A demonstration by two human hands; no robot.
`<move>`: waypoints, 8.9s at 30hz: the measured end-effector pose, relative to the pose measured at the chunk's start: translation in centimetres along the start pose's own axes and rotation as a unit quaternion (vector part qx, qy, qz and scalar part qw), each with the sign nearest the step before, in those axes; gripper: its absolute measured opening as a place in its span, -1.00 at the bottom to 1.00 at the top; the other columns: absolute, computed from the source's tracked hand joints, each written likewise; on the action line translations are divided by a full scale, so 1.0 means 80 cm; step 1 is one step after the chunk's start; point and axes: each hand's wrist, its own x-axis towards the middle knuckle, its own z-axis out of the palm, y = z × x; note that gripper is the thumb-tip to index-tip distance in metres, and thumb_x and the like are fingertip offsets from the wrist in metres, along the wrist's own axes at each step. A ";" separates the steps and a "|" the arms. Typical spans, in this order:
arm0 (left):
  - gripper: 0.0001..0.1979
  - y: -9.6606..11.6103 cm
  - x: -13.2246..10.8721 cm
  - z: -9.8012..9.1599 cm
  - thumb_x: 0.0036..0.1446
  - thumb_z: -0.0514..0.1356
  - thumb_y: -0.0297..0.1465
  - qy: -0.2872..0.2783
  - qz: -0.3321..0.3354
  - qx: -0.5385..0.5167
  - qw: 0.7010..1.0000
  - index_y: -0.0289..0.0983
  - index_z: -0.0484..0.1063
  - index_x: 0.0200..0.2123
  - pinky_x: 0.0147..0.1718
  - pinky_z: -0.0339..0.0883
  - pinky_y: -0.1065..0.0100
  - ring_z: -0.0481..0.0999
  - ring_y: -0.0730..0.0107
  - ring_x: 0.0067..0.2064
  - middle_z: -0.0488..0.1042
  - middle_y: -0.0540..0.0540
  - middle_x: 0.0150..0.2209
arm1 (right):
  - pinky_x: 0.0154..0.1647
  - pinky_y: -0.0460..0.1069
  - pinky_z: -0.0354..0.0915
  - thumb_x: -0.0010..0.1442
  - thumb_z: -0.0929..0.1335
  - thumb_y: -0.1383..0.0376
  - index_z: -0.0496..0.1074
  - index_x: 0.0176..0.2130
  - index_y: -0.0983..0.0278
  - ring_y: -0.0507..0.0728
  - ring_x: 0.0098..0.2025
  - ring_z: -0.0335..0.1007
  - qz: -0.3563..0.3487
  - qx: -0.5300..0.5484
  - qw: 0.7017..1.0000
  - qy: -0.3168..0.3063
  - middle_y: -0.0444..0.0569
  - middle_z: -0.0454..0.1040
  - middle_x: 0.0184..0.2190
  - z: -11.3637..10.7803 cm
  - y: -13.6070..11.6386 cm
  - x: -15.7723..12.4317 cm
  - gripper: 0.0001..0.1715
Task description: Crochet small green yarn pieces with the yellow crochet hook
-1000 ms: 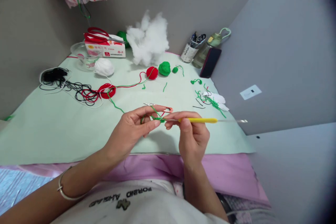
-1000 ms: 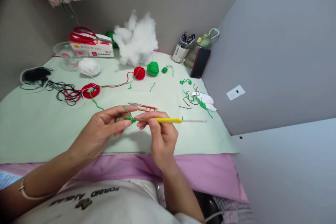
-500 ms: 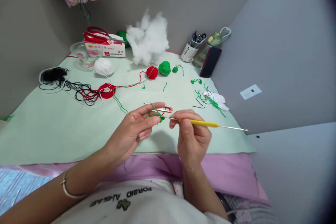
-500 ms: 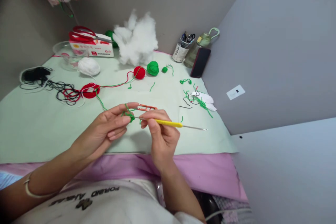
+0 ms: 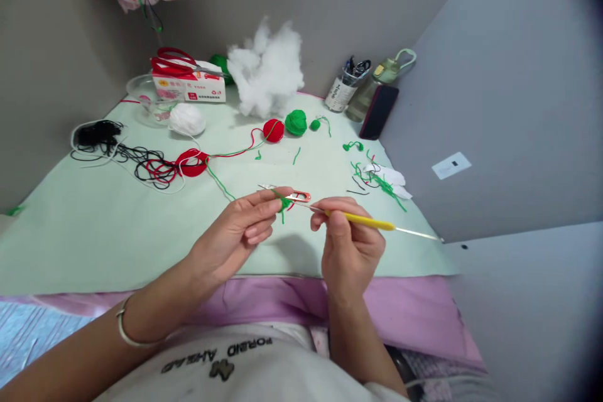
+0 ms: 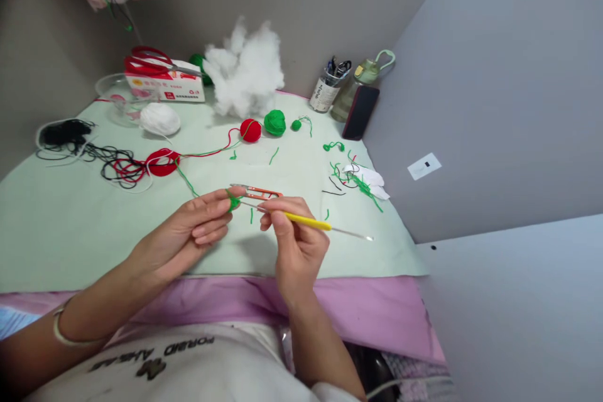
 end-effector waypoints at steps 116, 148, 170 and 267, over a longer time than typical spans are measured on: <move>-0.54 0.002 -0.007 0.008 0.12 0.47 -0.36 -0.007 0.033 0.092 0.995 -0.19 0.59 0.10 -0.64 0.10 0.60 0.25 0.62 -0.48 0.50 0.00 -0.31 | -0.30 -0.01 0.39 0.38 0.42 0.24 0.68 -0.17 0.11 0.05 -0.29 0.45 0.120 0.155 0.979 -0.051 -0.09 0.58 -0.31 0.003 0.006 -0.004 -0.83; -0.67 -0.001 -0.011 -0.002 0.18 0.42 -0.29 0.006 0.087 0.220 0.972 -0.12 0.65 0.03 -0.58 0.17 0.52 0.28 0.52 -0.42 0.47 -0.02 -0.26 | -0.37 -0.03 0.44 0.42 0.36 0.15 0.53 -0.25 0.18 0.02 -0.43 0.48 0.172 0.199 0.964 -0.043 -0.09 0.63 -0.31 0.001 0.005 0.003 -0.77; -0.70 0.003 -0.008 0.002 0.13 0.44 -0.36 -0.007 -0.020 0.061 0.998 -0.25 0.67 -0.05 -0.68 -0.07 0.55 -0.11 0.69 -0.58 0.40 0.05 -0.41 | -0.23 0.10 0.50 0.41 0.33 0.37 0.60 0.00 0.02 0.14 -0.24 0.55 -0.061 -0.085 0.994 -0.045 -0.05 0.62 -0.21 -0.006 0.001 -0.013 -0.67; -0.67 0.009 -0.009 0.000 0.15 0.41 -0.38 0.003 0.004 0.092 0.996 -0.21 0.66 0.01 -0.69 -0.18 0.53 -0.10 0.71 -0.59 0.41 0.05 -0.40 | -0.34 0.07 0.49 0.44 0.31 0.32 0.60 -0.12 0.12 0.10 -0.36 0.50 -0.015 -0.018 1.000 -0.017 -0.05 0.59 -0.32 0.002 -0.007 -0.007 -0.74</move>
